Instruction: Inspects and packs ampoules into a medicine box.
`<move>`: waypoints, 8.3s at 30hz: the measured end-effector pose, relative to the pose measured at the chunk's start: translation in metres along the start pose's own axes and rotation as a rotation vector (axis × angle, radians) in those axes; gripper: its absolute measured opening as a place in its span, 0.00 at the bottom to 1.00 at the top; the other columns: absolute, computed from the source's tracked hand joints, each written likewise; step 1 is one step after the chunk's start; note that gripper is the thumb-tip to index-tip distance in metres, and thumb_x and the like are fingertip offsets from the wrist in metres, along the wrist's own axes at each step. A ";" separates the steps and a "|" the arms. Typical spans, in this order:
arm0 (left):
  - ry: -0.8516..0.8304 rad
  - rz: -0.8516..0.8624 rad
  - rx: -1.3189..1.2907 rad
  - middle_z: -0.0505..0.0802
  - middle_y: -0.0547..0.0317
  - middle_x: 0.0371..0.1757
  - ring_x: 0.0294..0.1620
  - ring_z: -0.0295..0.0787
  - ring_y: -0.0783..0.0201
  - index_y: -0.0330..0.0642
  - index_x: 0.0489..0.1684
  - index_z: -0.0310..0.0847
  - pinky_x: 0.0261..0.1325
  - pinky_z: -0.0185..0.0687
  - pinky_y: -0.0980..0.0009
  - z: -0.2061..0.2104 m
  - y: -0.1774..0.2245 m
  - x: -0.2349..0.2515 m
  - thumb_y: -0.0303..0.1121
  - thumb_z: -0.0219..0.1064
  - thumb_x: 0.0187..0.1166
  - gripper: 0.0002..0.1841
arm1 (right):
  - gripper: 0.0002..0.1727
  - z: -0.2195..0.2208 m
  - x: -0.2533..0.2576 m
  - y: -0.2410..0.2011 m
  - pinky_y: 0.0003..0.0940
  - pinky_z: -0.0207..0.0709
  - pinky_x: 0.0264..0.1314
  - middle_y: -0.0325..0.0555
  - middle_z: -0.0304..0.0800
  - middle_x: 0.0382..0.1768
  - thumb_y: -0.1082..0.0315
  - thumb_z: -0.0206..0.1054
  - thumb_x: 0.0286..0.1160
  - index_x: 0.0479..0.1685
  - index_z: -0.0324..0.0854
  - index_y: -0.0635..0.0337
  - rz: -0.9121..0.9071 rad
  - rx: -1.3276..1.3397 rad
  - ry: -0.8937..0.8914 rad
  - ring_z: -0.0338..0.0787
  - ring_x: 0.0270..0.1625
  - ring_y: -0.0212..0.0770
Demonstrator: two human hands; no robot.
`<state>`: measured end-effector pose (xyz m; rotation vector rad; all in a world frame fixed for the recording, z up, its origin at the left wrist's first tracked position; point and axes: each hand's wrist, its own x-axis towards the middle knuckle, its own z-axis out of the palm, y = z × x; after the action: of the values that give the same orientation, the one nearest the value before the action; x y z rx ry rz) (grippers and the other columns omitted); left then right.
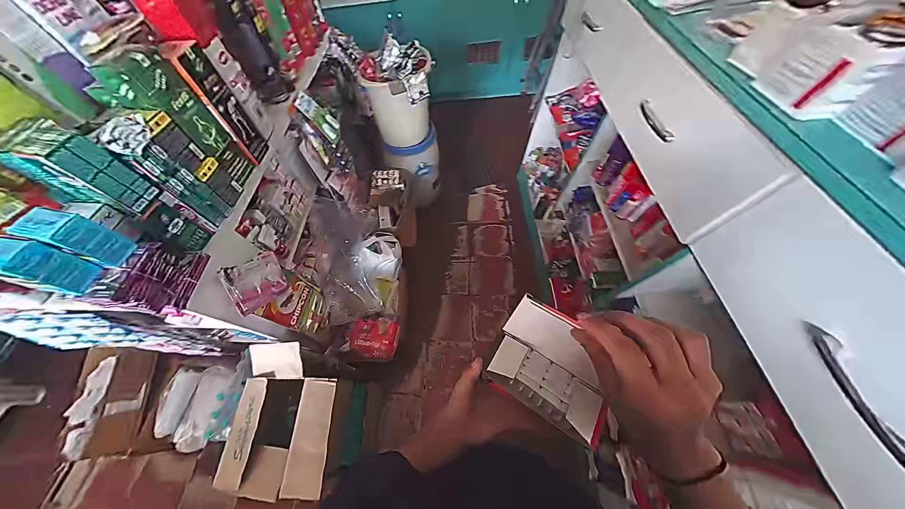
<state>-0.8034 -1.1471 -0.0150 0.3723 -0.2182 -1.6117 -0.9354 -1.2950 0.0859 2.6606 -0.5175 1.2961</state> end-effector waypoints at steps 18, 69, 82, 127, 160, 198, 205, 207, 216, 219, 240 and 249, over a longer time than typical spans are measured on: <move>0.186 0.157 -0.003 0.93 0.48 0.60 0.62 0.92 0.50 0.40 0.72 0.74 0.62 0.89 0.52 -0.074 0.276 0.351 0.75 0.78 0.45 0.56 | 0.15 0.317 0.217 0.246 0.51 0.68 0.81 0.43 0.97 0.42 0.55 0.61 0.81 0.36 0.91 0.52 -0.145 0.330 -0.458 0.95 0.51 0.43; 0.041 0.494 0.902 0.88 0.61 0.56 0.55 0.87 0.78 0.25 0.71 0.67 0.60 0.84 0.76 -0.160 1.024 1.360 0.52 0.67 0.73 0.38 | 0.13 0.995 0.906 0.935 0.66 0.69 0.67 0.45 0.88 0.28 0.60 0.61 0.79 0.30 0.86 0.54 -0.229 -0.073 -0.362 0.92 0.45 0.52; -0.347 0.350 1.302 0.87 0.47 0.64 0.66 0.84 0.71 0.23 0.74 0.69 0.71 0.79 0.72 -0.119 1.084 1.599 0.43 0.66 0.72 0.35 | 0.13 1.031 0.957 1.092 0.58 0.82 0.55 0.47 0.86 0.20 0.74 0.60 0.77 0.26 0.87 0.60 -0.018 -0.331 -0.302 0.88 0.23 0.49; -0.801 0.581 1.740 0.90 0.52 0.69 0.47 0.95 0.57 0.42 0.78 0.78 0.40 0.89 0.57 -0.088 1.086 1.778 0.57 0.59 0.83 0.33 | 0.17 1.029 0.973 1.159 0.46 0.78 0.70 0.43 0.99 0.40 0.60 0.60 0.81 0.48 0.96 0.54 0.805 -0.486 -0.276 0.96 0.44 0.39; -1.363 0.579 1.333 0.94 0.49 0.62 0.69 0.89 0.56 0.38 0.65 0.84 0.75 0.79 0.63 -0.097 1.039 1.743 0.42 0.68 0.82 0.21 | 0.16 1.002 0.885 1.100 0.32 0.83 0.55 0.40 0.97 0.49 0.52 0.65 0.78 0.48 0.96 0.47 1.315 -0.403 -0.175 0.94 0.52 0.32; -1.262 0.350 1.563 0.92 0.44 0.63 0.65 0.88 0.42 0.30 0.80 0.71 0.71 0.77 0.45 -0.112 1.032 1.754 0.48 0.77 0.68 0.42 | 0.17 1.064 0.955 1.130 0.48 0.82 0.42 0.46 0.93 0.36 0.55 0.82 0.55 0.42 0.95 0.52 0.964 -0.715 -0.751 0.93 0.40 0.48; -1.243 0.334 1.625 0.91 0.41 0.65 0.66 0.88 0.41 0.27 0.81 0.70 0.72 0.76 0.43 -0.113 1.032 1.753 0.49 0.79 0.66 0.45 | 0.20 1.046 0.968 1.157 0.56 0.76 0.51 0.57 0.92 0.45 0.55 0.81 0.64 0.42 0.88 0.65 1.059 -0.295 -0.929 0.91 0.51 0.57; -1.239 0.303 1.620 0.90 0.41 0.67 0.68 0.87 0.40 0.27 0.81 0.69 0.74 0.74 0.41 -0.111 1.033 1.752 0.47 0.80 0.65 0.45 | 0.21 1.043 0.970 1.161 0.57 0.74 0.54 0.58 0.92 0.47 0.54 0.80 0.66 0.44 0.88 0.66 1.107 -0.234 -0.955 0.89 0.54 0.58; -1.230 0.361 1.601 0.90 0.44 0.68 0.65 0.89 0.44 0.28 0.81 0.69 0.71 0.77 0.44 -0.113 1.031 1.753 0.47 0.82 0.60 0.47 | 0.21 1.049 0.972 1.144 0.57 0.76 0.54 0.56 0.91 0.44 0.58 0.79 0.65 0.50 0.89 0.64 1.208 -0.346 -0.842 0.90 0.50 0.58; -1.221 0.392 1.592 0.91 0.45 0.67 0.64 0.90 0.44 0.28 0.80 0.70 0.69 0.78 0.44 -0.114 1.029 1.753 0.46 0.83 0.57 0.48 | 0.21 1.052 0.965 1.139 0.55 0.78 0.51 0.55 0.91 0.42 0.58 0.79 0.64 0.50 0.88 0.64 1.176 -0.409 -0.800 0.91 0.48 0.57; -1.176 0.551 1.660 0.91 0.53 0.68 0.65 0.90 0.53 0.32 0.77 0.75 0.67 0.81 0.52 -0.118 1.023 1.750 0.51 0.76 0.64 0.42 | 0.09 1.057 0.926 1.131 0.20 0.88 0.46 0.37 0.96 0.35 0.70 0.75 0.65 0.44 0.91 0.60 1.118 -0.217 -0.003 0.94 0.39 0.25; -1.202 0.539 1.665 0.88 0.51 0.73 0.70 0.87 0.52 0.35 0.76 0.77 0.70 0.80 0.54 -0.113 1.028 1.747 0.52 0.77 0.65 0.40 | 0.05 1.046 0.928 1.108 0.20 0.89 0.54 0.36 0.96 0.45 0.70 0.73 0.71 0.42 0.93 0.55 1.040 -0.294 0.207 0.94 0.49 0.27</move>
<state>0.1181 -2.9539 0.0651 0.4337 -2.3749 -0.5651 -0.0369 -2.8352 0.1347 1.9525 -2.0177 1.4697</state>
